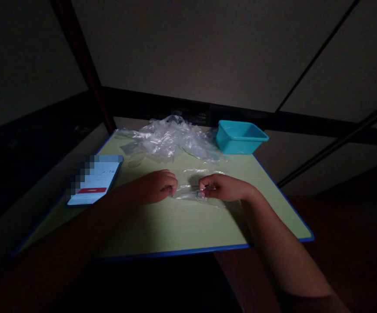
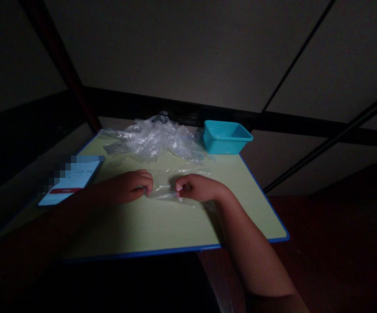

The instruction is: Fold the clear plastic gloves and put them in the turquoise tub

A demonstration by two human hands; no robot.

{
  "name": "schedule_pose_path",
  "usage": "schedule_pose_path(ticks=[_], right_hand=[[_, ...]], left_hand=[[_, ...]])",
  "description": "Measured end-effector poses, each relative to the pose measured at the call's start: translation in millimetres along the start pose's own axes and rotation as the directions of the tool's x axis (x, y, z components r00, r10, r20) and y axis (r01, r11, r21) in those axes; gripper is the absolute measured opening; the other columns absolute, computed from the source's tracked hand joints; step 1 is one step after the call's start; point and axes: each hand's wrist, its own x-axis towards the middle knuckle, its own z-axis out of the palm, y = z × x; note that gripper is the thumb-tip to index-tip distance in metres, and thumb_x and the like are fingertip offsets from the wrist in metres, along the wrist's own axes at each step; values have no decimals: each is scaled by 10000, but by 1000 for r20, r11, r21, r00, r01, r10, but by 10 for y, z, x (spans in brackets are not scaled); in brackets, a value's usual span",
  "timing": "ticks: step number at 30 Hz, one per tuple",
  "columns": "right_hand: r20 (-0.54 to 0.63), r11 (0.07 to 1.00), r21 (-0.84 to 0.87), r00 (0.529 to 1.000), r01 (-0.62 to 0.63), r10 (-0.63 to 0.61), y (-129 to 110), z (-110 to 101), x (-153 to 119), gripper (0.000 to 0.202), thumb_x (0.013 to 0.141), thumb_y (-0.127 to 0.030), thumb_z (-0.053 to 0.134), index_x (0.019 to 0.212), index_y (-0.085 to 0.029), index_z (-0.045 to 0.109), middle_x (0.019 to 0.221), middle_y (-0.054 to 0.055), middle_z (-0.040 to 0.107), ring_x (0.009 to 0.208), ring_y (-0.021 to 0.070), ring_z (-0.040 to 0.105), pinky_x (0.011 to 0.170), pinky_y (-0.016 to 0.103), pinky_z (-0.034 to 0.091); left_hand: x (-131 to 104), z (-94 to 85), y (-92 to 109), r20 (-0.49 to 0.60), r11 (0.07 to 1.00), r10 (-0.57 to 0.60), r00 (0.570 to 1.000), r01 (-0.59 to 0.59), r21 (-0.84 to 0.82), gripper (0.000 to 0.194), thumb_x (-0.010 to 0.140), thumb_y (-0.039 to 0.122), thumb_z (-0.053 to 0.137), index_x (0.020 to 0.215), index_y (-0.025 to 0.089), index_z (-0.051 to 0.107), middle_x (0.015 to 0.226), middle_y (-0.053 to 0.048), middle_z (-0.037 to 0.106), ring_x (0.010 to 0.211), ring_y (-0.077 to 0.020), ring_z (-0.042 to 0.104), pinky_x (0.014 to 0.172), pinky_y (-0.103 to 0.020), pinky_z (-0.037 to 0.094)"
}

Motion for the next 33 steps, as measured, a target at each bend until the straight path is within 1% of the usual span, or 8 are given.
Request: schedule_pose_path(ticks=[6, 12, 15, 18, 23, 28, 31, 33], right_hand=[[63, 999, 28, 997, -42, 40, 40, -6, 10, 92, 830, -169, 524, 755, -153, 574, 729, -13, 578, 686, 113, 509, 658, 242, 394], [71, 997, 76, 997, -22, 16, 23, 0, 16, 124, 855, -238, 511, 757, -169, 545, 733, -16, 548, 702, 117, 490, 681, 253, 390], [55, 998, 55, 998, -19, 16, 15, 21, 19, 148, 858, -253, 508, 736, -172, 528, 695, -26, 508, 675, 115, 460, 654, 247, 376], [49, 1000, 20, 999, -17, 15, 22, 37, 31, 150, 857, -252, 497, 736, -170, 529, 698, -24, 502, 677, 118, 458, 649, 246, 369], [41, 999, -2, 999, -33, 33, 27, 39, 40, 124, 840, -229, 494, 734, -174, 525, 697, -15, 524, 671, 126, 471, 650, 254, 370], [-24, 991, 80, 993, -110, 113, 63, 44, 22, 91, 835, -197, 455, 745, -188, 469, 691, -6, 517, 656, 130, 465, 638, 262, 377], [-77, 985, 78, 984, -154, 160, 85, 41, 15, 125, 863, -234, 431, 753, -185, 464, 692, -1, 493, 653, 131, 437, 646, 272, 379], [-87, 985, 65, 982, -162, 168, 85, 35, 13, 174, 886, -273, 412, 753, -180, 475, 698, 5, 491, 663, 138, 432, 662, 287, 383]], left_hand=[[-1, -21, -63, 89, 997, -59, 994, 63, -45, 183, 706, 101, 436, 573, 174, 538, 627, 2, 575, 700, -149, 532, 707, -252, 385], [-18, -35, 15, 45, 971, -192, 980, 196, -138, 178, 740, 182, 461, 807, 167, 625, 726, 1, 585, 694, -145, 535, 661, -253, 384], [-1, -29, 72, 71, 964, -218, 973, 226, -140, 167, 774, 306, 535, 726, 159, 597, 684, 10, 545, 654, -135, 511, 617, -244, 369], [12, -24, 59, 107, 971, -205, 973, 216, -106, 241, 757, 357, 600, 633, 156, 552, 649, 18, 503, 611, -122, 488, 579, -238, 346], [-9, -10, -21, 160, 984, -131, 978, 148, -98, 238, 724, 340, 663, 625, 163, 538, 675, 17, 504, 653, -129, 496, 615, -233, 357], [-5, 56, 28, 28, 995, -99, 995, 99, 0, 318, 683, 431, 719, 773, 178, 548, 790, -2, 515, 760, -167, 487, 662, -240, 363], [10, 88, 81, -34, 996, -79, 996, 80, 50, 196, 734, 320, 656, 776, 176, 529, 813, -15, 519, 785, -172, 486, 703, -250, 369], [12, 85, 95, -27, 995, -97, 995, 98, 27, 56, 765, 213, 560, 761, 174, 519, 807, -14, 529, 750, -155, 492, 680, -239, 367]])
